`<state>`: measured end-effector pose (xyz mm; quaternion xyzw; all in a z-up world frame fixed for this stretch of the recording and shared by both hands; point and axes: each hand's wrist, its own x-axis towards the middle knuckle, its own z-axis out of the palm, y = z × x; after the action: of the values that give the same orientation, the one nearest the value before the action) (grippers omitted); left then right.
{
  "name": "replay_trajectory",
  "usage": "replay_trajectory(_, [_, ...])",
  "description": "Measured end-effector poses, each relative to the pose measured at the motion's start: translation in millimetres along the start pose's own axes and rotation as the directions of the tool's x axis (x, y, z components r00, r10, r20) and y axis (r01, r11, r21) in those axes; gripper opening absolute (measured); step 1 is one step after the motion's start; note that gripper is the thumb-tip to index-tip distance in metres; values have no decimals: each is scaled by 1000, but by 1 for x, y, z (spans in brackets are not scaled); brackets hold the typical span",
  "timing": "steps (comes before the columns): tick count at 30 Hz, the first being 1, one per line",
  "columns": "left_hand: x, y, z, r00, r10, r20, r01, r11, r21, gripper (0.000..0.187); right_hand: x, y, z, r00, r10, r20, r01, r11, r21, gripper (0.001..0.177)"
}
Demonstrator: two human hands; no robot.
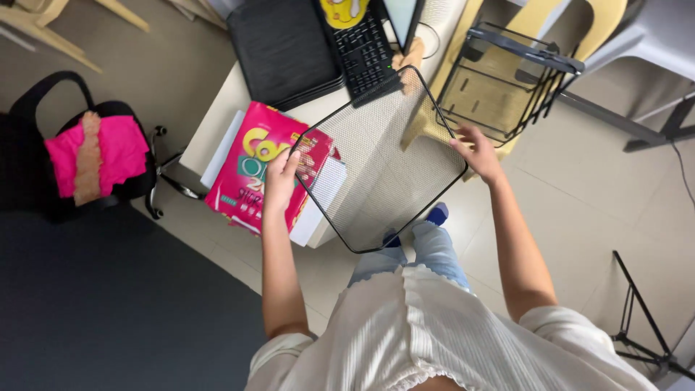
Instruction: The person assembles a black wire mesh shelving unit. They attach mesh trays to the frame, move the unit to a yellow stool, and then return it to the desk area. The person handles the frame, trays, and a screwdriver during the process.
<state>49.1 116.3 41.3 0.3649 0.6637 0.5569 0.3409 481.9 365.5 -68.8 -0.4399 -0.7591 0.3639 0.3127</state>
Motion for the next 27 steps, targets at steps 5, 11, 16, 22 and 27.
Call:
replay_trajectory(5, [1,-3,-62,997,-70,-19,64,976,-209,31,45,-57,32,769,105,631,-451,788,418,34])
replay_trajectory(11, [48,-10,-111,989,-148,9,123,790,-601,51,80,-113,70,814,36,580,-428,712,557,41])
replay_trajectory(16, [82,13,-87,1000,-14,3,11,594,-804,74,136,-124,148,837,196,511,-540,451,711,28])
replay_trajectory(22, [155,-56,-16,996,-84,-1,49,593,-803,77,204,-164,241,853,200,481,-521,294,801,12])
replay_trajectory(27, [235,-107,3,952,46,-303,-162,915,-370,78,237,-172,287,833,212,511,-553,274,787,17])
